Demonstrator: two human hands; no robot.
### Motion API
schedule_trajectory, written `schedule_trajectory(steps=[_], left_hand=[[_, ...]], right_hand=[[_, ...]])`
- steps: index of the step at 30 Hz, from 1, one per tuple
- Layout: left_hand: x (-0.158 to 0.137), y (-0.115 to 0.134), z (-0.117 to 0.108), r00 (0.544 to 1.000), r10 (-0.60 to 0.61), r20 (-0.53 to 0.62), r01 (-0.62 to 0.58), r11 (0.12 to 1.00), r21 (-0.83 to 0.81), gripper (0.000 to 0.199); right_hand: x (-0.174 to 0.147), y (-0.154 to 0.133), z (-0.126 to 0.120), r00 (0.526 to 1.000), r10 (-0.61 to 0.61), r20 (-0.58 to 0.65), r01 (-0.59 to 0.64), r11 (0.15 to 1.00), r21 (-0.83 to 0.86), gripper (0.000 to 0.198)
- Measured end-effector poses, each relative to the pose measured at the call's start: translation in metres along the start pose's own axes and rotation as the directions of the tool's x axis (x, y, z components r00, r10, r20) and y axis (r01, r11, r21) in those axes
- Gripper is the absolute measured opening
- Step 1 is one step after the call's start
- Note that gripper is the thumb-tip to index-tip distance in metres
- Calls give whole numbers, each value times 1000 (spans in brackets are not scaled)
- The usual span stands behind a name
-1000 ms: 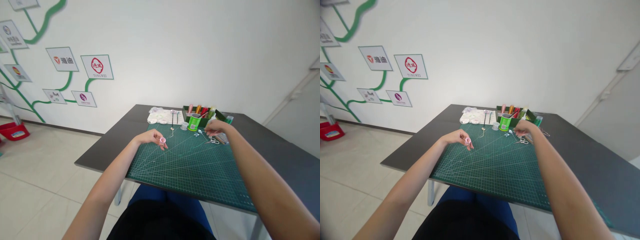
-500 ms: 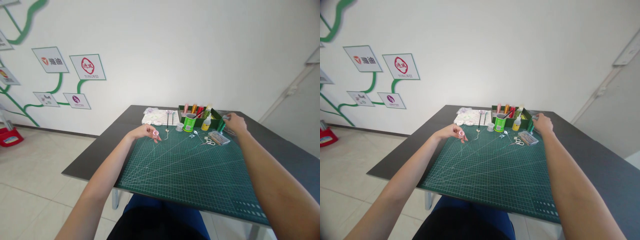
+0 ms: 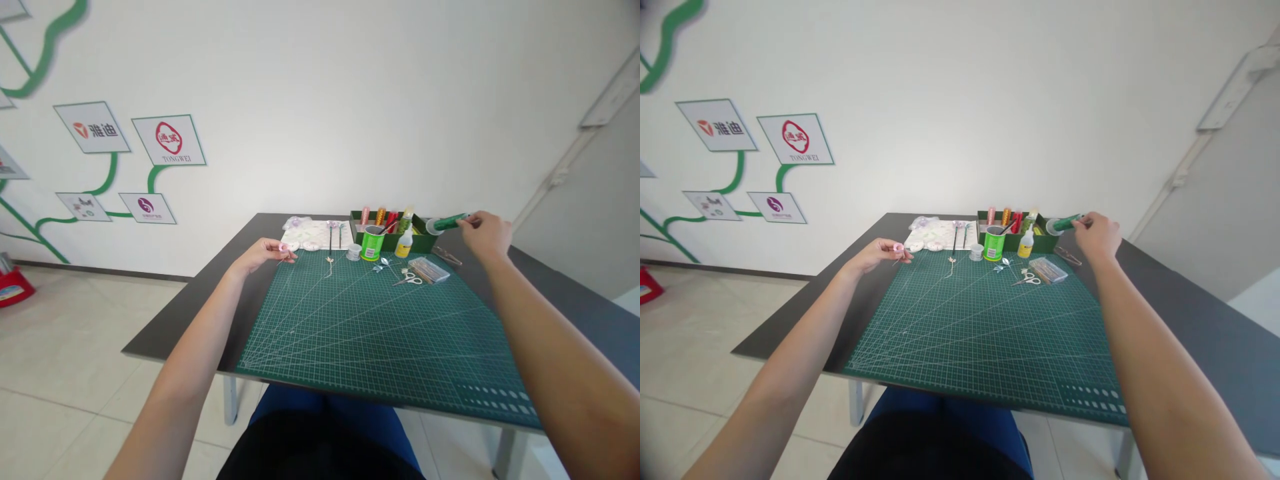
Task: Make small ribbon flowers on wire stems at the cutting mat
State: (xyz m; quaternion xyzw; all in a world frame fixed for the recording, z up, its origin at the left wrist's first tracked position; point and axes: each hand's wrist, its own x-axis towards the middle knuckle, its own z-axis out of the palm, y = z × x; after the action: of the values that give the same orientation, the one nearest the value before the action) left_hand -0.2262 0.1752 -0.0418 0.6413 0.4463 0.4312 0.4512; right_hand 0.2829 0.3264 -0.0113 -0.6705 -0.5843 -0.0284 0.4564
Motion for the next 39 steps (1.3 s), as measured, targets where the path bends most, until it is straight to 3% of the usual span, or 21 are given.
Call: schedule_trajectory(steps=[7, 11, 14, 17, 22, 25, 31, 39], left_hand=[[-7, 1, 9, 1000, -23, 10, 22, 997, 80, 34], [0, 10, 22, 1000, 22, -22, -20, 994, 109, 33], [6, 29, 46, 990, 138, -19, -135, 987, 91, 28], [9, 52, 83, 970, 243, 23, -243, 970, -7, 18], [12, 67, 151, 937, 348, -13, -338, 900, -273, 23], [12, 62, 176, 946, 321, -43, -311, 863, -399, 32], [5, 52, 191, 965, 254, -63, -235, 737, -634, 33], [-23, 46, 211, 968, 232, -93, -229, 674, -702, 40]], right_hand=[[-11, -24, -49, 985, -112, -134, 128, 986, 111, 15], [-29, -48, -77, 971, -141, -191, 192, 940, 282, 11], [-49, -66, -95, 967, -167, -192, 235, 875, 424, 8], [-77, -84, -106, 958, -209, -198, 285, 783, 553, 10], [-134, -103, -111, 923, -339, -182, 368, 641, 674, 14], [-159, -110, -108, 904, -376, -205, 402, 580, 708, 13], [-184, -119, -102, 861, -472, -190, 437, 492, 753, 7], [-216, -131, -117, 886, -457, -79, 299, 431, 851, 9]])
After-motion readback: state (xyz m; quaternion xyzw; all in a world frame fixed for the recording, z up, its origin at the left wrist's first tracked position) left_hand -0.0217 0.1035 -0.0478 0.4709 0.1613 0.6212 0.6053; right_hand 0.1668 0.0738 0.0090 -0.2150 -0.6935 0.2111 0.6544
